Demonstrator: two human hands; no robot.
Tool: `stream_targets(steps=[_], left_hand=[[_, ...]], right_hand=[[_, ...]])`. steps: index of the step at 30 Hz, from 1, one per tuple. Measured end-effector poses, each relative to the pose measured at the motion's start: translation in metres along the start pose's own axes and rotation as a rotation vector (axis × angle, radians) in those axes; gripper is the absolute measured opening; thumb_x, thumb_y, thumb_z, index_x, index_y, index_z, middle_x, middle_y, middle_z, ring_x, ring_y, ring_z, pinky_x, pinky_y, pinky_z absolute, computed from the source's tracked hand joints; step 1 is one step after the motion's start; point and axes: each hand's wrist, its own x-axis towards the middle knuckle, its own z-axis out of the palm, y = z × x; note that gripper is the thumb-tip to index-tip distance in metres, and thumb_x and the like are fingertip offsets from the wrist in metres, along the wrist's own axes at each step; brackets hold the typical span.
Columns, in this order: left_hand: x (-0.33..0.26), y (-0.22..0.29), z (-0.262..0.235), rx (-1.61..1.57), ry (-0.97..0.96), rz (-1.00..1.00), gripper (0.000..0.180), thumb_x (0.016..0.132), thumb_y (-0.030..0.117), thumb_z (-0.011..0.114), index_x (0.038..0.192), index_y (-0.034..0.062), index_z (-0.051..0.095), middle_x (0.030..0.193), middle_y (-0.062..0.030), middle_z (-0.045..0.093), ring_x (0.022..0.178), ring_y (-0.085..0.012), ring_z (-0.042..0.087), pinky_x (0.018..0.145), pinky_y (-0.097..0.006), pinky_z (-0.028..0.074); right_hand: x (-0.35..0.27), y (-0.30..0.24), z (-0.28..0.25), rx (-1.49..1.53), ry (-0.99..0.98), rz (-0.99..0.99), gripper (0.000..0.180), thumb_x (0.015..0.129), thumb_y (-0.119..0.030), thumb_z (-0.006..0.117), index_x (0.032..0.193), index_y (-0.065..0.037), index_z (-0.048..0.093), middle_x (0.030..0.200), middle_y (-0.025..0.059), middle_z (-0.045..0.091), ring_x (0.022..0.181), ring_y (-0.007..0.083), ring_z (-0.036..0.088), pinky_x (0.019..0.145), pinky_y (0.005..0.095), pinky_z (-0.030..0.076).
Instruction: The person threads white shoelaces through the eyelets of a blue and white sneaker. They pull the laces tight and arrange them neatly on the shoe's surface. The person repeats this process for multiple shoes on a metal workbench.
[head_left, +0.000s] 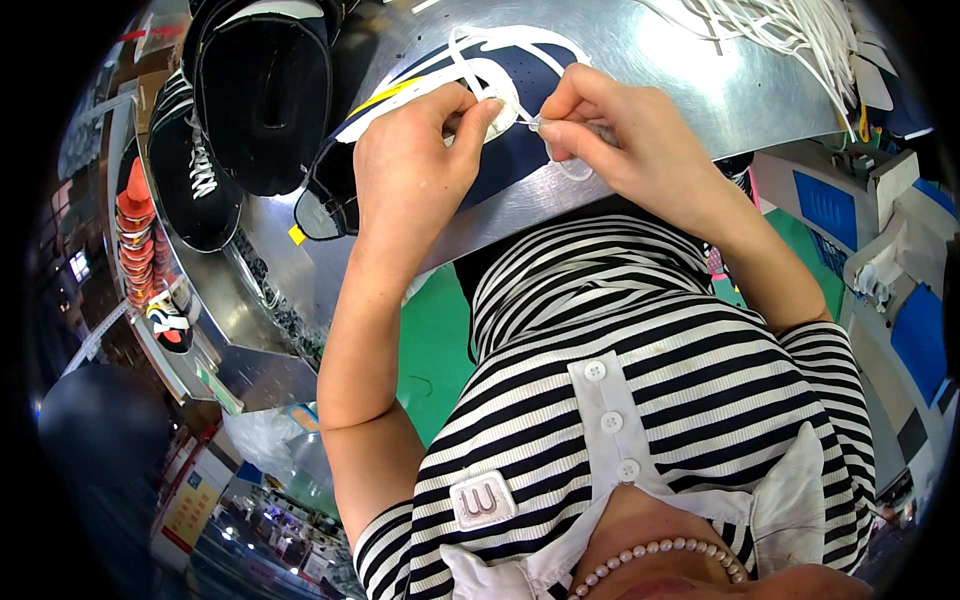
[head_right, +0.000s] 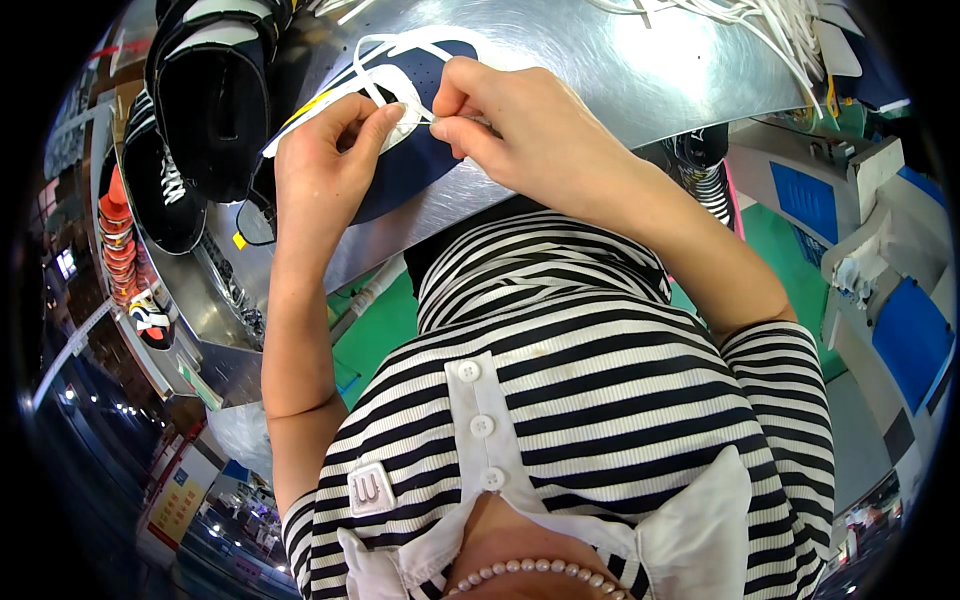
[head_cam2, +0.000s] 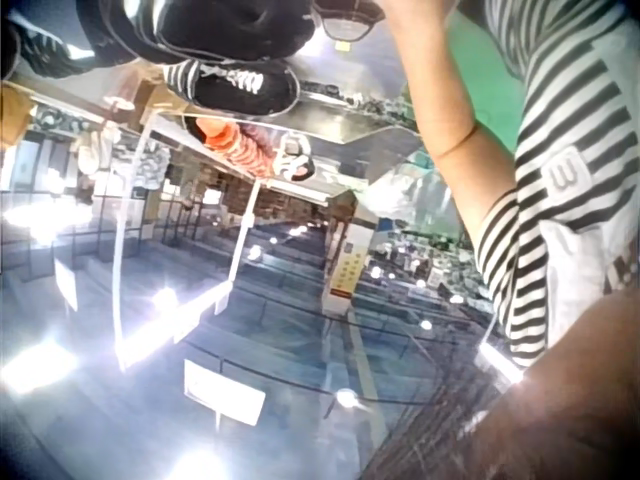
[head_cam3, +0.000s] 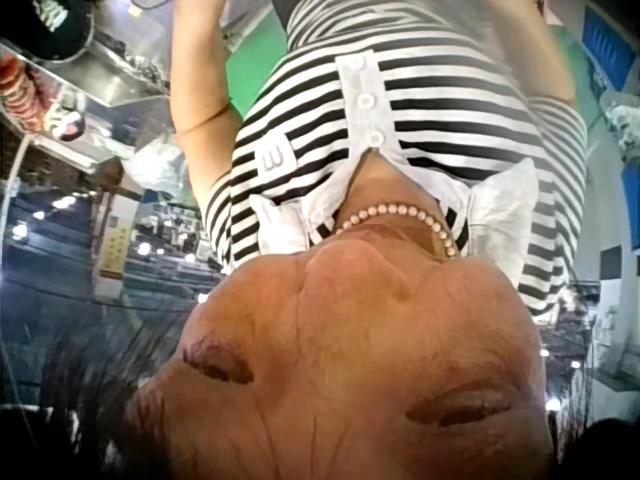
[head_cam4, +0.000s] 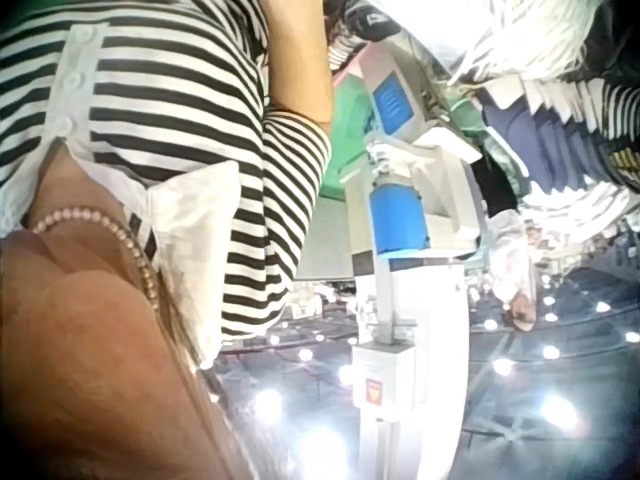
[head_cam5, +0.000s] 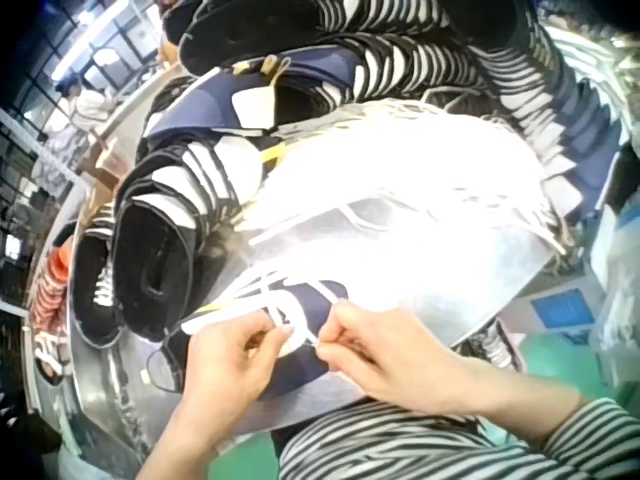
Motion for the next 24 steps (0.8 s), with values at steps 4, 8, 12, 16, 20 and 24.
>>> stream_targets(steps=[4, 8, 12, 16, 20, 24], left_hand=[[0.001, -0.001, 0.0, -0.002, -0.017, 0.011, 0.023, 0.087, 0.025, 0.068, 0.078, 0.004, 0.069, 0.065, -0.0092, 0.066, 0.058, -0.0267, 0.064, 0.056, -0.036, 0.048], [-0.001, -0.013, -0.001, -0.247, -0.099, 0.058, 0.016, 0.084, 0.018, 0.069, 0.084, 0.0022, 0.069, 0.075, -0.0126, 0.068, 0.067, -0.0289, 0.066, 0.062, -0.037, 0.05], [-0.007, -0.003, 0.003, -0.11, -0.072, 0.181, 0.016, 0.08, 0.008, 0.068, 0.094, 0.0002, 0.067, 0.09, -0.015, 0.069, 0.08, -0.0339, 0.065, 0.07, -0.038, 0.05], [-0.011, -0.003, 0.009, 0.009, 0.037, 0.31, 0.018, 0.082, 0.006, 0.067, 0.099, 0.0018, 0.067, 0.084, -0.0118, 0.066, 0.073, -0.0288, 0.063, 0.067, -0.035, 0.049], [-0.03, -0.007, 0.002, 0.105, 0.136, 0.344, 0.018, 0.081, 0.004, 0.068, 0.098, 0.0047, 0.066, 0.077, -0.0112, 0.06, 0.069, -0.031, 0.061, 0.062, -0.036, 0.048], [-0.046, -0.007, 0.0, 0.198, 0.234, 0.508, 0.017, 0.081, 0.001, 0.068, 0.096, 0.0065, 0.062, 0.074, -0.0077, 0.06, 0.063, -0.0245, 0.059, 0.056, -0.035, 0.044]], right_hand=[[0.005, 0.004, 0.004, -0.056, 0.015, -0.035, 0.016, 0.089, -0.015, 0.064, 0.091, -0.002, 0.056, 0.067, 0.0126, 0.063, 0.061, 0.0278, 0.062, 0.059, 0.0361, 0.048], [0.006, 0.001, 0.003, -0.27, -0.002, -0.078, 0.013, 0.092, -0.013, 0.06, 0.093, -0.002, 0.054, 0.068, 0.0095, 0.063, 0.062, 0.022, 0.063, 0.059, 0.0311, 0.048], [0.014, 0.0, 0.02, -0.551, 0.021, -0.146, 0.015, 0.084, -0.008, 0.061, 0.092, 0.001, 0.051, 0.068, 0.0157, 0.063, 0.066, 0.0324, 0.065, 0.059, 0.0393, 0.051], [0.017, 0.0, 0.038, -0.625, 0.089, -0.181, 0.019, 0.078, -0.003, 0.059, 0.092, 0.003, 0.047, 0.072, 0.0211, 0.064, 0.073, 0.0366, 0.066, 0.059, 0.0437, 0.052], [-0.006, -0.011, -0.005, -0.294, -0.018, -0.096, 0.02, 0.091, -0.019, 0.062, 0.104, -0.004, 0.059, 0.074, 0.0167, 0.063, 0.067, 0.0316, 0.062, 0.063, 0.0376, 0.05], [0.001, -0.003, -0.067, 0.027, 0.241, 0.064, 0.019, 0.092, -0.013, 0.063, 0.11, -0.008, 0.063, 0.104, 0.0021, 0.065, 0.092, 0.0094, 0.062, 0.08, 0.0233, 0.051]])
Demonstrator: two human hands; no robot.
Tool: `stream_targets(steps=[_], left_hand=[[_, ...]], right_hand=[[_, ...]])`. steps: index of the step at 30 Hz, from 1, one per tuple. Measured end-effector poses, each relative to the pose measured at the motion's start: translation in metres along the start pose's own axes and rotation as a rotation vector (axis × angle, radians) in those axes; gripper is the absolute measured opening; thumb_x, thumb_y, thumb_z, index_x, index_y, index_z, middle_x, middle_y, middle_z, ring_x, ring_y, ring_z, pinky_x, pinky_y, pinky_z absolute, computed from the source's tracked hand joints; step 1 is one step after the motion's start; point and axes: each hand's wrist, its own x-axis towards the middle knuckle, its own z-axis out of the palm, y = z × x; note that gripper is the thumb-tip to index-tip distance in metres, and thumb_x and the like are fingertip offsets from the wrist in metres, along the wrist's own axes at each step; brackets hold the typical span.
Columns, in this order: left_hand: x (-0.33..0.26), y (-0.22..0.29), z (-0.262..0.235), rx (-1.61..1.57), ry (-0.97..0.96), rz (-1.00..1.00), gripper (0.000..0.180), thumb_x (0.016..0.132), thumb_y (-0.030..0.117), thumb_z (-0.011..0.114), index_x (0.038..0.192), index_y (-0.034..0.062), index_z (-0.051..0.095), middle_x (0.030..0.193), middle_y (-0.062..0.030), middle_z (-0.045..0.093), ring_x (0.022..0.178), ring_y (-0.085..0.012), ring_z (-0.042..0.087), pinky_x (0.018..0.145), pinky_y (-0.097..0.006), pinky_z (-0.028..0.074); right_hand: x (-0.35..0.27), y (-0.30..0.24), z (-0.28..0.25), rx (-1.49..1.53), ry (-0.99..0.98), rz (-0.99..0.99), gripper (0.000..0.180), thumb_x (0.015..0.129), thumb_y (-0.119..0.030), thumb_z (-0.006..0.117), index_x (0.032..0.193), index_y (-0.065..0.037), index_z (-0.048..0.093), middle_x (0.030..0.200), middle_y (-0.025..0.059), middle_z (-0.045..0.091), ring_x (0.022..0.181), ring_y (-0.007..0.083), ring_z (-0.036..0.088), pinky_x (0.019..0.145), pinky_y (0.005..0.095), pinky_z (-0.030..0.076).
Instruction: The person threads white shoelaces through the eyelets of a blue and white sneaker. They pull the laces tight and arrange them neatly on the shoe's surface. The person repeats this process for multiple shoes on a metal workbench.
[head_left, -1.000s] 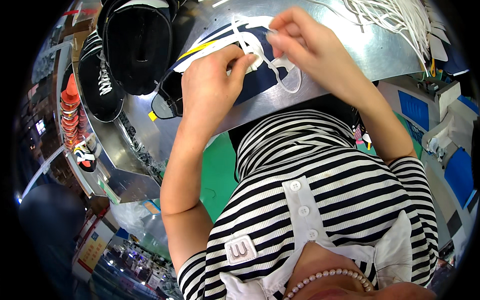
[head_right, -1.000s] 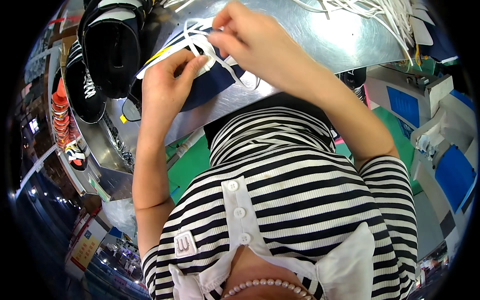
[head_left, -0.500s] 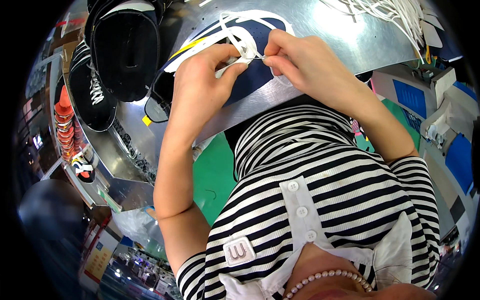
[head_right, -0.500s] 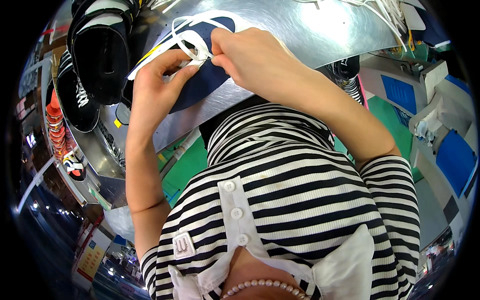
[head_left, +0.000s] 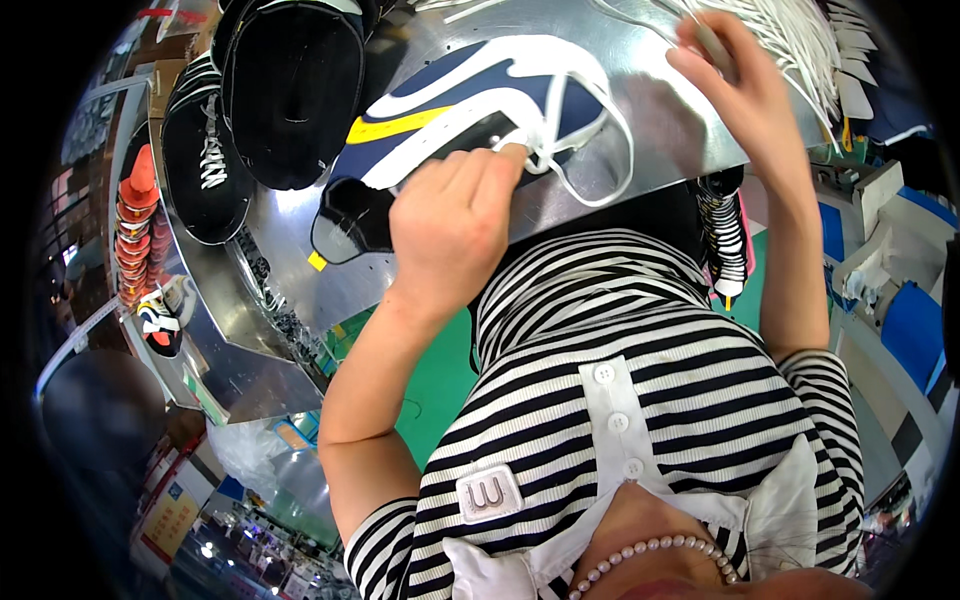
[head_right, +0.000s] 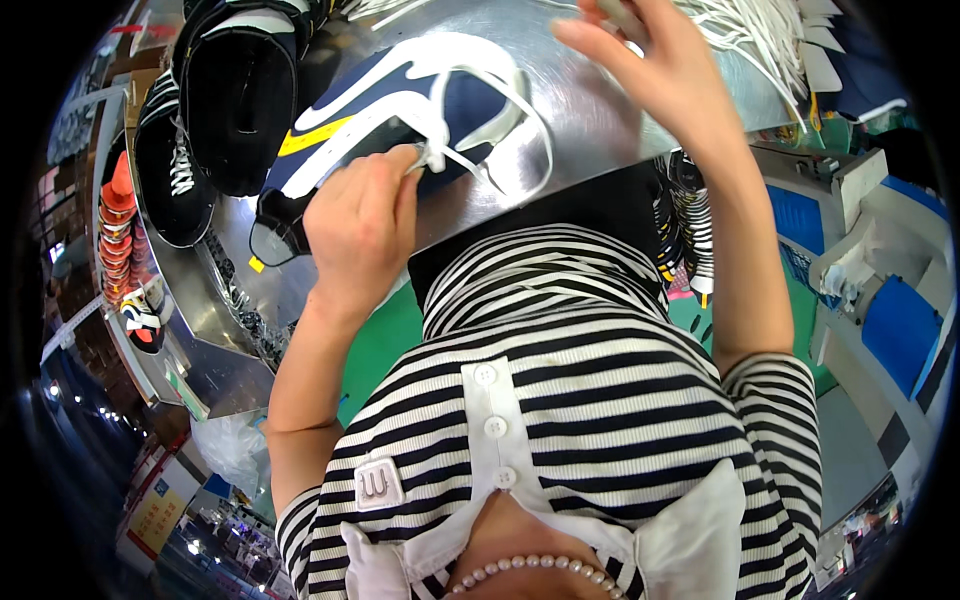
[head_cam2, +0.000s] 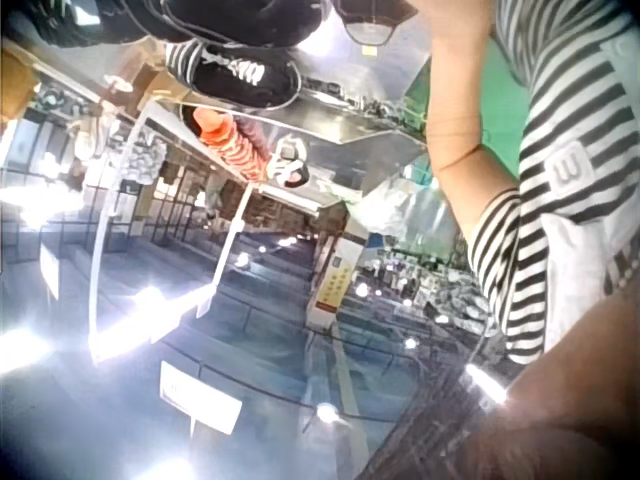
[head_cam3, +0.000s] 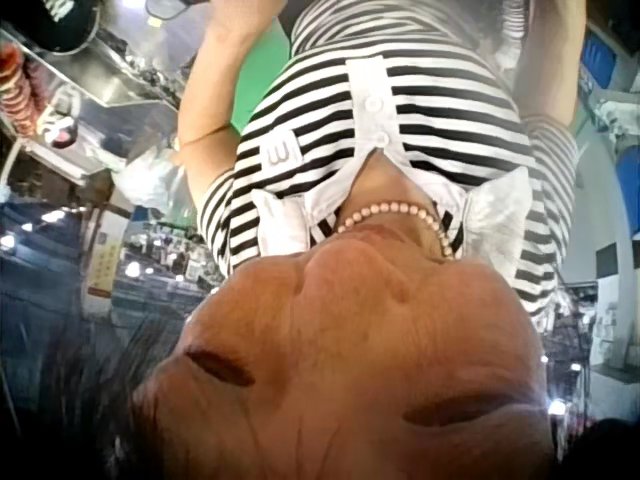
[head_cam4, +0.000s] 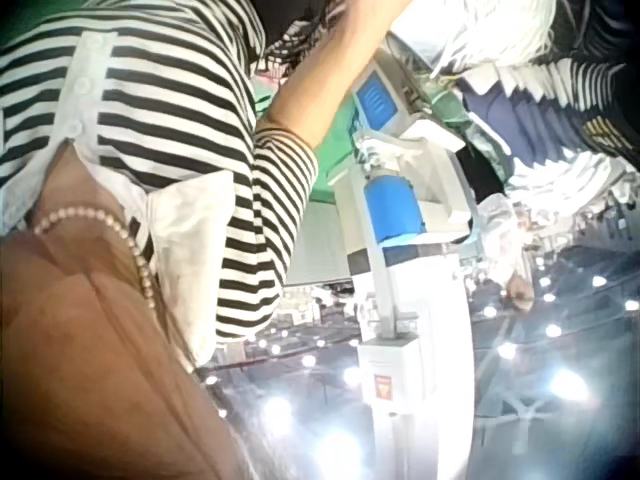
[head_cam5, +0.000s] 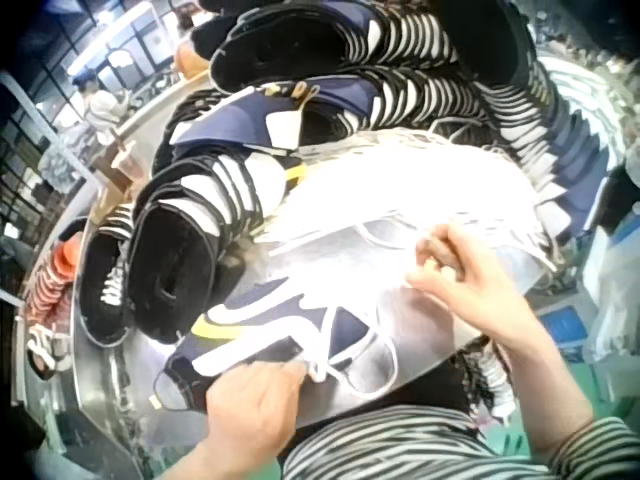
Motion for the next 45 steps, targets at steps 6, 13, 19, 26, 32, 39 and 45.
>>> stream_targets(steps=[6, 13, 19, 26, 32, 39, 45], left_hand=[[0.004, -0.011, -0.032, -0.519, -0.331, -0.454, 0.028, 0.095, 0.018, 0.06, 0.108, -0.0078, 0.063, 0.097, -0.0139, 0.067, 0.089, -0.022, 0.064, 0.081, -0.03, 0.049], [0.014, -0.026, -0.027, -1.074, -0.601, -1.155, 0.041, 0.091, 0.035, 0.067, 0.117, 0.004, 0.067, 0.113, -0.0071, 0.065, 0.11, -0.0165, 0.055, 0.1, -0.028, 0.038], [0.001, -0.037, -0.001, -0.577, -0.107, -0.708, 0.016, 0.085, 0.017, 0.07, 0.092, 0.0036, 0.074, 0.075, -0.0075, 0.071, 0.064, -0.0134, 0.063, 0.062, -0.028, 0.048], [0.007, -0.032, 0.006, -0.879, -0.079, -0.81, 0.013, 0.085, 0.011, 0.07, 0.09, -0.0005, 0.073, 0.071, -0.0061, 0.068, 0.061, -0.0106, 0.056, 0.058, -0.026, 0.045], [-0.02, -0.054, -0.038, -0.253, 0.066, -0.44, 0.011, 0.088, 0.009, 0.07, 0.093, -0.0011, 0.07, 0.088, -0.0041, 0.066, 0.078, -0.0071, 0.057, 0.069, -0.021, 0.045], [-0.213, -0.202, -0.178, 0.123, 0.561, -1.004, 0.018, 0.09, 0.014, 0.069, 0.094, -0.0036, 0.071, 0.081, 0.0002, 0.065, 0.074, -0.007, 0.053, 0.067, -0.022, 0.044], [-0.056, -0.045, -0.098, -0.462, 0.378, -0.796, 0.012, 0.089, 0.012, 0.068, 0.092, 0.0001, 0.069, 0.096, -0.0072, 0.066, 0.089, -0.0109, 0.057, 0.082, -0.025, 0.045]], right_hand=[[0.014, 0.004, 0.053, 0.051, -0.116, -0.067, 0.041, 0.079, -0.019, 0.081, 0.108, -0.008, 0.054, 0.084, -0.0058, 0.051, 0.077, 0.0036, 0.045, 0.066, 0.0181, 0.037], [0.005, 0.009, 0.071, 0.129, -0.116, -0.147, 0.043, 0.079, -0.019, 0.081, 0.109, -0.005, 0.053, 0.093, -0.0014, 0.056, 0.081, 0.0061, 0.05, 0.07, 0.0201, 0.042], [0.003, 0.013, 0.067, 0.146, -0.11, -0.001, 0.04, 0.083, -0.025, 0.077, 0.109, -0.007, 0.052, 0.095, 0.0021, 0.059, 0.083, 0.0078, 0.052, 0.07, 0.0216, 0.042], [0.01, 0.008, 0.059, 0.094, -0.206, 0.072, 0.04, 0.085, -0.03, 0.075, 0.11, -0.008, 0.053, 0.094, 0.0025, 0.06, 0.084, 0.0086, 0.052, 0.07, 0.0229, 0.042], [0.005, 0.003, 0.05, 0.129, -0.257, 0.086, 0.033, 0.087, -0.028, 0.072, 0.109, -0.01, 0.054, 0.089, -0.0021, 0.058, 0.079, 0.0043, 0.049, 0.067, 0.0199, 0.038], [0.004, 0.016, 0.003, 0.172, -0.258, 0.135, 0.031, 0.087, -0.03, 0.071, 0.108, -0.014, 0.055, 0.081, -0.0071, 0.054, 0.07, -0.0002, 0.045, 0.057, 0.0184, 0.029], [0.009, 0.028, 0.013, -0.23, -0.063, -0.038, 0.04, 0.09, -0.041, 0.066, 0.114, -0.01, 0.056, 0.091, 0.0057, 0.067, 0.077, 0.0182, 0.065, 0.066, 0.031, 0.049]])
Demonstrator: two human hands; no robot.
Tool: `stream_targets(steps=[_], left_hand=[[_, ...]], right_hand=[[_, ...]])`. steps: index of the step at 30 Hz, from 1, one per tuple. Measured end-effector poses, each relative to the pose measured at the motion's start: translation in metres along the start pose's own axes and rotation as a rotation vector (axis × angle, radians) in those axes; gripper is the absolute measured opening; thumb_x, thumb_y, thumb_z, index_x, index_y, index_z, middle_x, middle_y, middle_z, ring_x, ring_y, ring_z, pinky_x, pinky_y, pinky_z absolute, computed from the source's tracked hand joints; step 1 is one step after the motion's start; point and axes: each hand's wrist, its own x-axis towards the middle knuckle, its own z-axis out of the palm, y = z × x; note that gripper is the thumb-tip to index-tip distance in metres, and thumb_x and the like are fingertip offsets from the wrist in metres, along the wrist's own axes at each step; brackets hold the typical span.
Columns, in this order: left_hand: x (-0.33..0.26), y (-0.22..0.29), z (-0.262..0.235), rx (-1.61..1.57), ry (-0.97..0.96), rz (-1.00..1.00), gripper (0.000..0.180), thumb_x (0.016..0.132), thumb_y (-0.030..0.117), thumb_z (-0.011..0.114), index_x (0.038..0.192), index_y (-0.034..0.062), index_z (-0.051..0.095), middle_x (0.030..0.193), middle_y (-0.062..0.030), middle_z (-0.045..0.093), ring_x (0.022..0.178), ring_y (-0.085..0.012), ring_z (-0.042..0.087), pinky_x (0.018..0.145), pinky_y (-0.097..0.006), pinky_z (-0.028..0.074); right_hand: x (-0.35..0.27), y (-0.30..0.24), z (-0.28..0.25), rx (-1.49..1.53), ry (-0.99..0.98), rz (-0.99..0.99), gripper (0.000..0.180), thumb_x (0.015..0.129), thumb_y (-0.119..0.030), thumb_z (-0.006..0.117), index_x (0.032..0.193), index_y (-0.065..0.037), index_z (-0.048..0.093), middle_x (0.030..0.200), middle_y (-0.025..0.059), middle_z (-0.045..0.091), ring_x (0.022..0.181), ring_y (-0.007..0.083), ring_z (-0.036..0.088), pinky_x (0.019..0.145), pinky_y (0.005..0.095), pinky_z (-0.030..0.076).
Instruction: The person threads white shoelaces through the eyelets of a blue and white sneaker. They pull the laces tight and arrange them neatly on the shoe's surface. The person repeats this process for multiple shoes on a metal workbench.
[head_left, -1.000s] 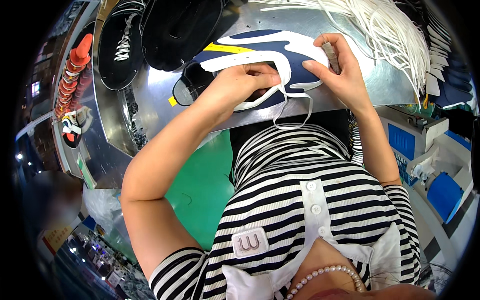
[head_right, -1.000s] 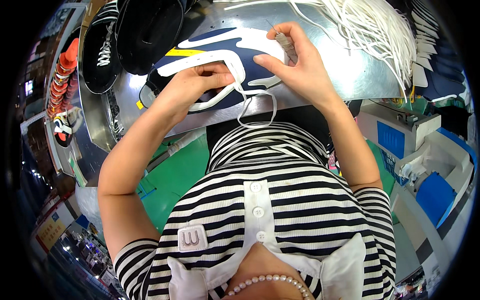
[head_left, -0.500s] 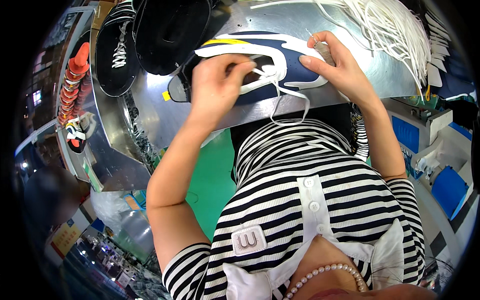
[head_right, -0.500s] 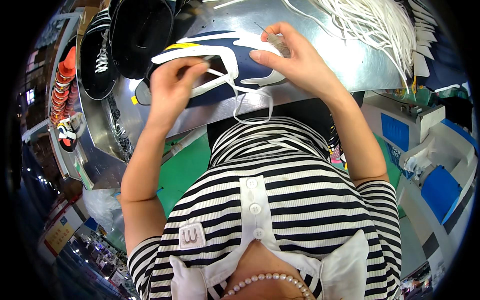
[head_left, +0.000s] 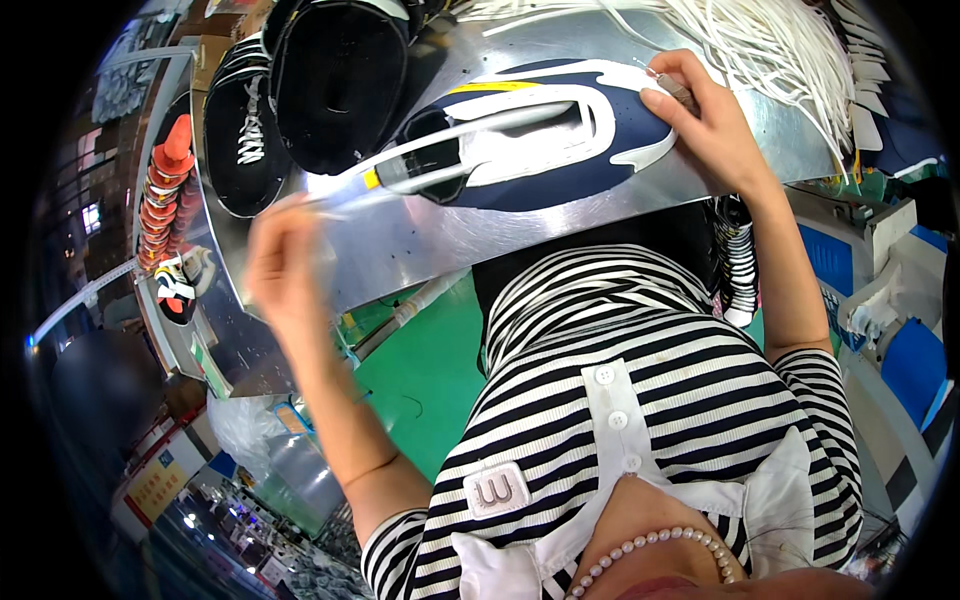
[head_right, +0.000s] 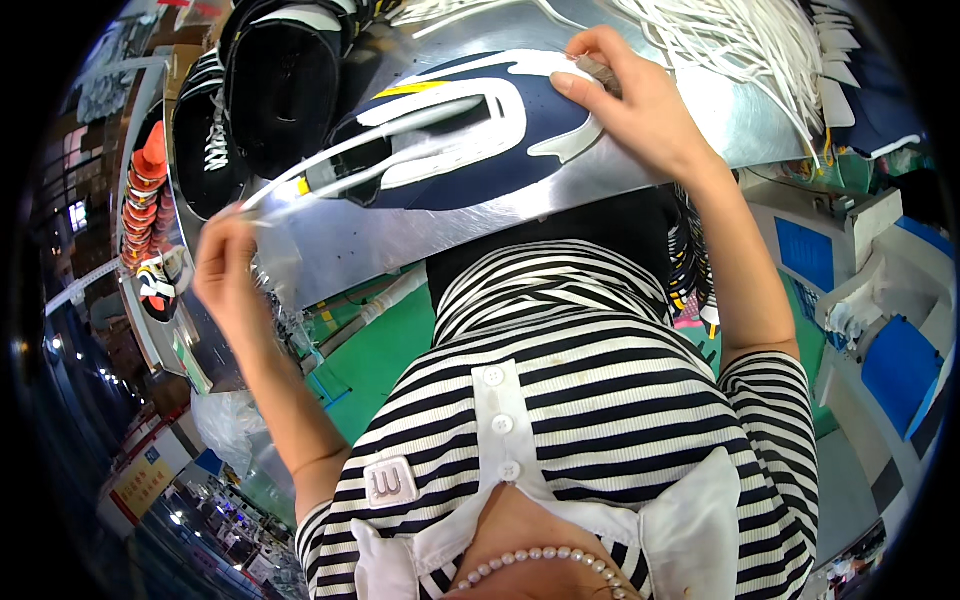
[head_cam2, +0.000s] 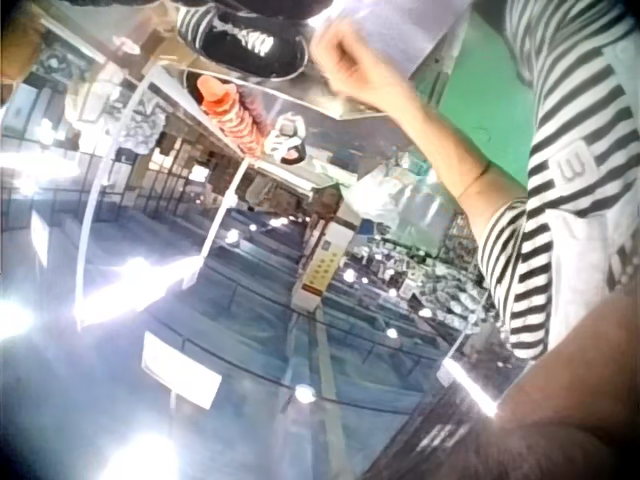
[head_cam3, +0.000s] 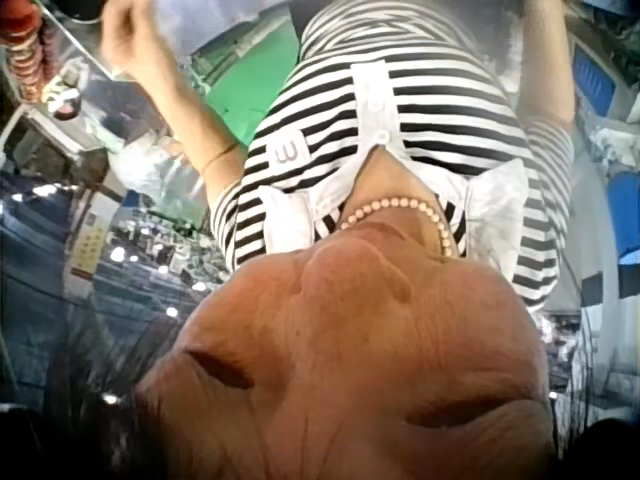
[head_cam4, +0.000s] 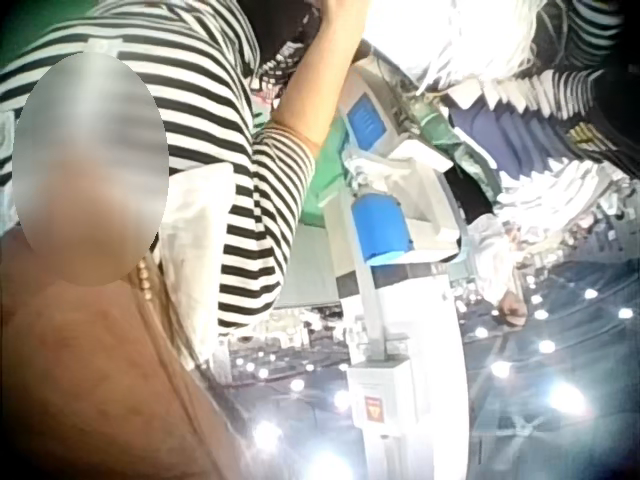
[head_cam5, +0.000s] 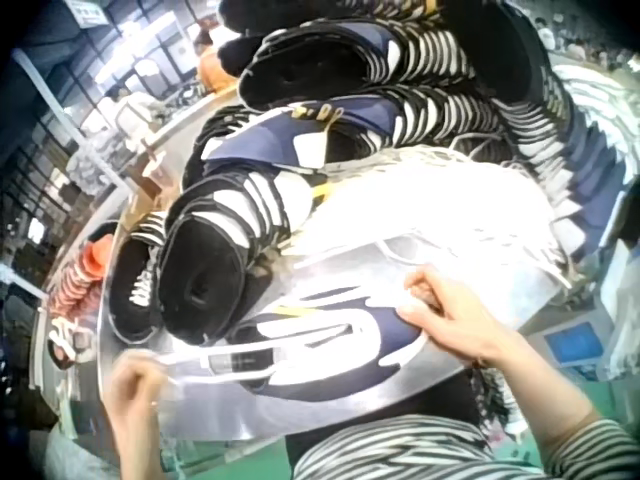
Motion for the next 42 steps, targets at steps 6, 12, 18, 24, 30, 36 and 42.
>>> stream_targets(steps=[6, 12, 18, 24, 30, 36, 42], left_hand=[[0.027, 0.053, 0.094, -0.023, -0.191, 0.58, 0.006, 0.077, 0.001, 0.072, 0.082, 0.0031, 0.069, 0.118, -0.0159, 0.065, 0.105, -0.0242, 0.058, 0.077, -0.03, 0.049], [0.026, 0.057, 0.148, -0.001, -0.169, 0.663, 0.008, 0.077, 0.003, 0.073, 0.084, 0.0046, 0.069, 0.106, -0.0083, 0.067, 0.097, -0.0246, 0.055, 0.084, -0.034, 0.045], [0.015, 0.055, 0.13, 0.188, -0.259, 0.404, 0.025, 0.081, 0.013, 0.075, 0.1, -0.0007, 0.065, 0.099, -0.0137, 0.066, 0.094, -0.0317, 0.059, 0.074, -0.038, 0.049], [0.044, 0.017, 0.125, -0.466, -0.916, -0.735, 0.052, 0.095, 0.049, 0.058, 0.108, -0.0002, 0.066, 0.098, -0.0101, 0.07, 0.089, -0.0177, 0.064, 0.078, -0.03, 0.049], [0.033, 0.017, 0.158, -0.302, -0.63, -0.595, 0.037, 0.089, 0.037, 0.068, 0.094, 0.0, 0.07, 0.081, -0.0063, 0.07, 0.071, -0.012, 0.065, 0.063, -0.024, 0.049], [0.013, 0.023, 0.162, -0.331, -0.4, -0.324, 0.018, 0.084, 0.014, 0.074, 0.093, -0.0013, 0.07, 0.081, -0.0038, 0.071, 0.075, -0.0099, 0.067, 0.067, -0.025, 0.052], [0.006, 0.021, 0.161, -0.289, -0.337, -0.245, 0.017, 0.085, 0.011, 0.073, 0.095, -0.0026, 0.069, 0.087, -0.0049, 0.072, 0.077, -0.0107, 0.067, 0.07, -0.025, 0.053]], right_hand=[[0.005, -0.003, -0.002, -0.521, 0.354, -0.267, 0.043, 0.085, -0.044, 0.07, 0.108, -0.008, 0.067, 0.085, 0.0079, 0.069, 0.074, 0.0201, 0.067, 0.064, 0.0315, 0.05], [-0.008, -0.045, 0.017, 0.508, -0.046, -0.133, 0.023, 0.087, -0.017, 0.072, 0.107, -0.005, 0.07, 0.085, -0.0035, 0.062, 0.077, 0.0028, 0.054, 0.068, 0.017, 0.044], [-0.002, -0.045, 0.032, 0.695, -0.065, 0.158, 0.021, 0.088, -0.014, 0.07, 0.106, -0.002, 0.068, 0.086, 0.001, 0.068, 0.077, 0.0054, 0.061, 0.068, 0.0194, 0.047], [0.001, -0.031, 0.062, 0.541, 0.048, 0.048, 0.031, 0.087, -0.011, 0.068, 0.115, 0.0, 0.061, 0.087, 0.0092, 0.072, 0.076, 0.0109, 0.067, 0.067, 0.0239, 0.05], [0.001, -0.033, 0.06, 0.246, 0.079, 0.028, 0.039, 0.085, -0.016, 0.071, 0.119, -0.003, 0.057, 0.085, 0.0093, 0.07, 0.075, 0.015, 0.066, 0.068, 0.0281, 0.05], [-0.004, -0.04, 0.052, 0.216, 0.065, -0.082, 0.035, 0.084, -0.021, 0.068, 0.112, -0.003, 0.056, 0.085, 0.0134, 0.07, 0.08, 0.0289, 0.067, 0.071, 0.0378, 0.05], [-0.016, -0.043, 0.034, 0.165, 0.015, -0.16, 0.016, 0.091, -0.013, 0.061, 0.101, -0.001, 0.056, 0.077, 0.0116, 0.067, 0.07, 0.0241, 0.066, 0.064, 0.0336, 0.049]])
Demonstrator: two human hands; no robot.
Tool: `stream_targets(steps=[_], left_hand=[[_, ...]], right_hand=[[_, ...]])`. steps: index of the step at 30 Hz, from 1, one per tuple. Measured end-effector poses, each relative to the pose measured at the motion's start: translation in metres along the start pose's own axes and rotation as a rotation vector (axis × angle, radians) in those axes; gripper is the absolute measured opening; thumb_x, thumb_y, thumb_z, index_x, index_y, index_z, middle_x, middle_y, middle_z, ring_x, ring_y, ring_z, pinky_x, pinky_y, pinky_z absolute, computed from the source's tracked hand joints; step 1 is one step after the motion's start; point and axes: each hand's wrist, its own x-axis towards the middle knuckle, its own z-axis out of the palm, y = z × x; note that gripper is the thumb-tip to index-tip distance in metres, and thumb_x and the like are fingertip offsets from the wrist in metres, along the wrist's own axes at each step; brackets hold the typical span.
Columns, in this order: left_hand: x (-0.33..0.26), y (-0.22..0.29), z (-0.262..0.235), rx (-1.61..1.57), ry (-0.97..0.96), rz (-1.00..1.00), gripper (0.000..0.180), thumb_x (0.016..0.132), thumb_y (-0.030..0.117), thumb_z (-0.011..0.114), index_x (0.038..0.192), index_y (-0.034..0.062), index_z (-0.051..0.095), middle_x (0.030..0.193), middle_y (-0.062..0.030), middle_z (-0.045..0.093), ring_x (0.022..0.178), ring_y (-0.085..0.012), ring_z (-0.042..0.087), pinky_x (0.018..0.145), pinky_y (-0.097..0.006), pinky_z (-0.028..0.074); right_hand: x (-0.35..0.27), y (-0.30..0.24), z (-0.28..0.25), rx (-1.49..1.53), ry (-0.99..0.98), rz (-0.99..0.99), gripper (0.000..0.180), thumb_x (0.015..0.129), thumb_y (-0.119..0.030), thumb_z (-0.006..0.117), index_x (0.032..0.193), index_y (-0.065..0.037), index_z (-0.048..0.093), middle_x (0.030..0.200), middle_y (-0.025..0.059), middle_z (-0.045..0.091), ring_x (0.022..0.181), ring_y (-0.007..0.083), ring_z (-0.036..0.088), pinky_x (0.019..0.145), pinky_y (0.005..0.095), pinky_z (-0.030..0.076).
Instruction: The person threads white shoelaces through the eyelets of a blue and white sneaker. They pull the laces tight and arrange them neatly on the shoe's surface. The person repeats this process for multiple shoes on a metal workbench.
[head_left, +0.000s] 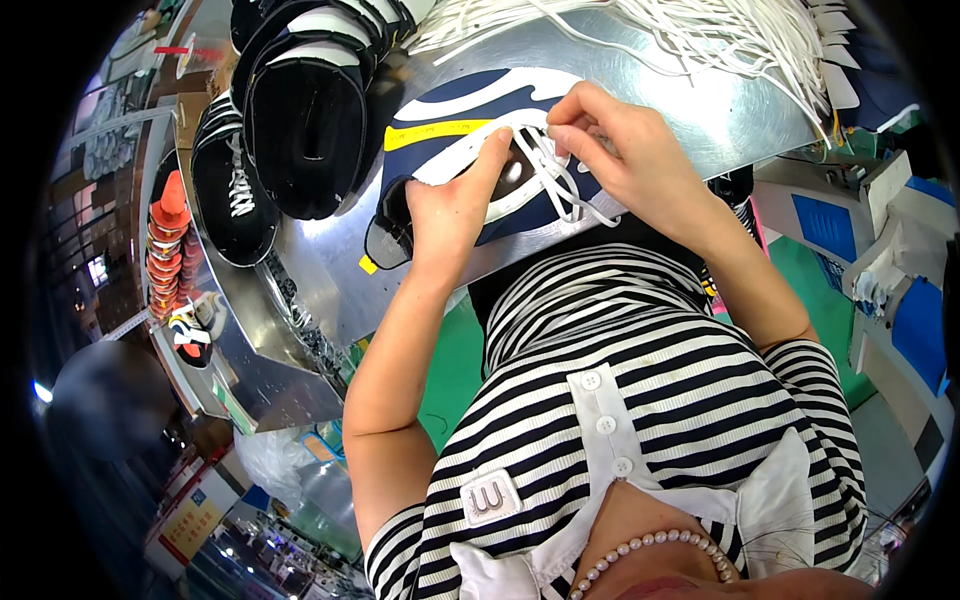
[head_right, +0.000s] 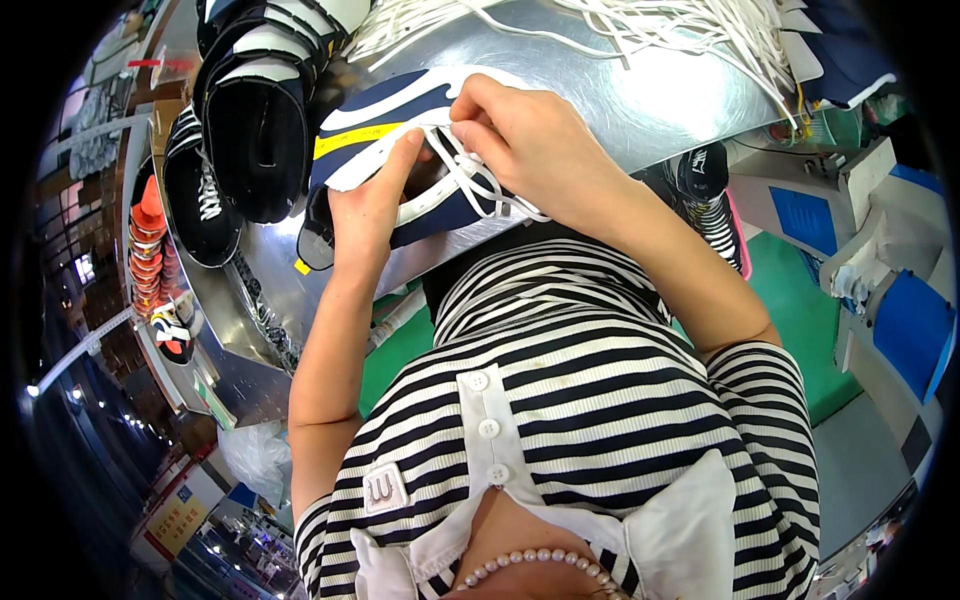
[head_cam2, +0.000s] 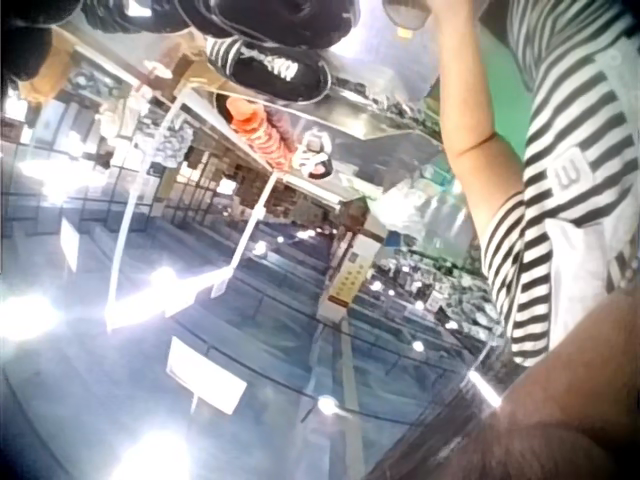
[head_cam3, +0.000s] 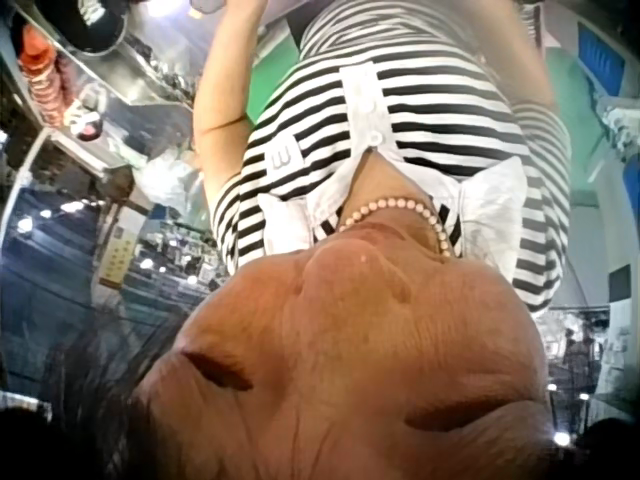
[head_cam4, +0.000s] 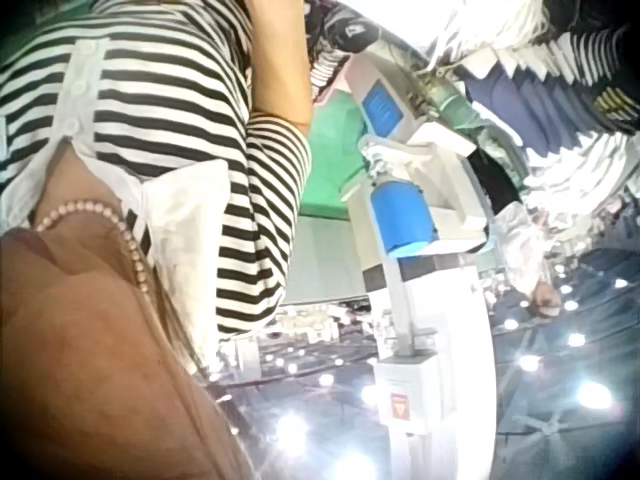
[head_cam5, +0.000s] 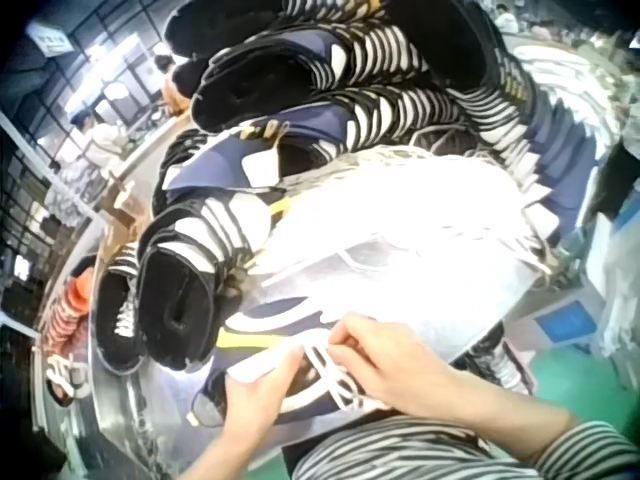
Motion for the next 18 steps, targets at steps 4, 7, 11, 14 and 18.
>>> stream_targets(steps=[4, 7, 11, 14, 18], left_hand=[[0.001, -0.003, -0.002, 0.011, -0.041, 0.086, 0.014, 0.086, 0.009, 0.071, 0.095, -0.0022, 0.069, 0.086, -0.0047, 0.072, 0.077, -0.0109, 0.067, 0.07, -0.025, 0.052], [-0.001, 0.003, -0.004, 0.069, -0.124, 0.076, 0.01, 0.09, 0.007, 0.066, 0.091, -0.0022, 0.069, 0.083, -0.0034, 0.07, 0.075, -0.0101, 0.065, 0.069, -0.025, 0.051], [-0.009, -0.003, -0.002, 0.023, -0.172, 0.098, 0.012, 0.093, 0.009, 0.063, 0.088, -0.0006, 0.069, 0.079, -0.0018, 0.069, 0.072, -0.0084, 0.062, 0.067, -0.024, 0.05], [-0.013, 0.007, 0.002, -0.09, -0.155, -0.023, 0.016, 0.094, 0.012, 0.062, 0.087, 0.0008, 0.07, 0.077, -0.0018, 0.068, 0.067, -0.0069, 0.06, 0.061, -0.023, 0.047], [0.005, -0.003, -0.011, -0.156, -0.34, -0.204, 0.027, 0.096, 0.023, 0.059, 0.083, 0.0018, 0.07, 0.069, 0.0, 0.064, 0.059, -0.0047, 0.051, 0.053, -0.021, 0.038]], right_hand=[[0.003, 0.005, -0.002, -0.113, -0.066, -0.027, 0.015, 0.093, -0.009, 0.059, 0.104, 0.001, 0.055, 0.077, 0.0109, 0.066, 0.069, 0.0198, 0.065, 0.065, 0.0297, 0.05], [0.008, 0.004, -0.004, -0.108, -0.076, -0.04, 0.016, 0.093, -0.009, 0.059, 0.105, 0.0, 0.054, 0.075, 0.0113, 0.066, 0.065, 0.0225, 0.064, 0.063, 0.0316, 0.049], [0.017, 0.004, 0.007, -0.158, -0.035, -0.086, 0.02, 0.088, -0.011, 0.06, 0.1, 0.003, 0.052, 0.068, 0.0164, 0.064, 0.064, 0.0368, 0.063, 0.059, 0.0427, 0.048], [0.025, -0.002, 0.019, -0.365, -0.084, -0.092, 0.022, 0.093, -0.015, 0.057, 0.108, -0.001, 0.05, 0.071, 0.0166, 0.063, 0.068, 0.0309, 0.064, 0.062, 0.0374, 0.048], [0.038, -0.004, -0.017, -0.426, -0.294, -0.102, 0.015, 0.093, -0.017, 0.056, 0.1, -0.003, 0.059, 0.069, 0.0141, 0.061, 0.065, 0.029, 0.061, 0.061, 0.0372, 0.047]])
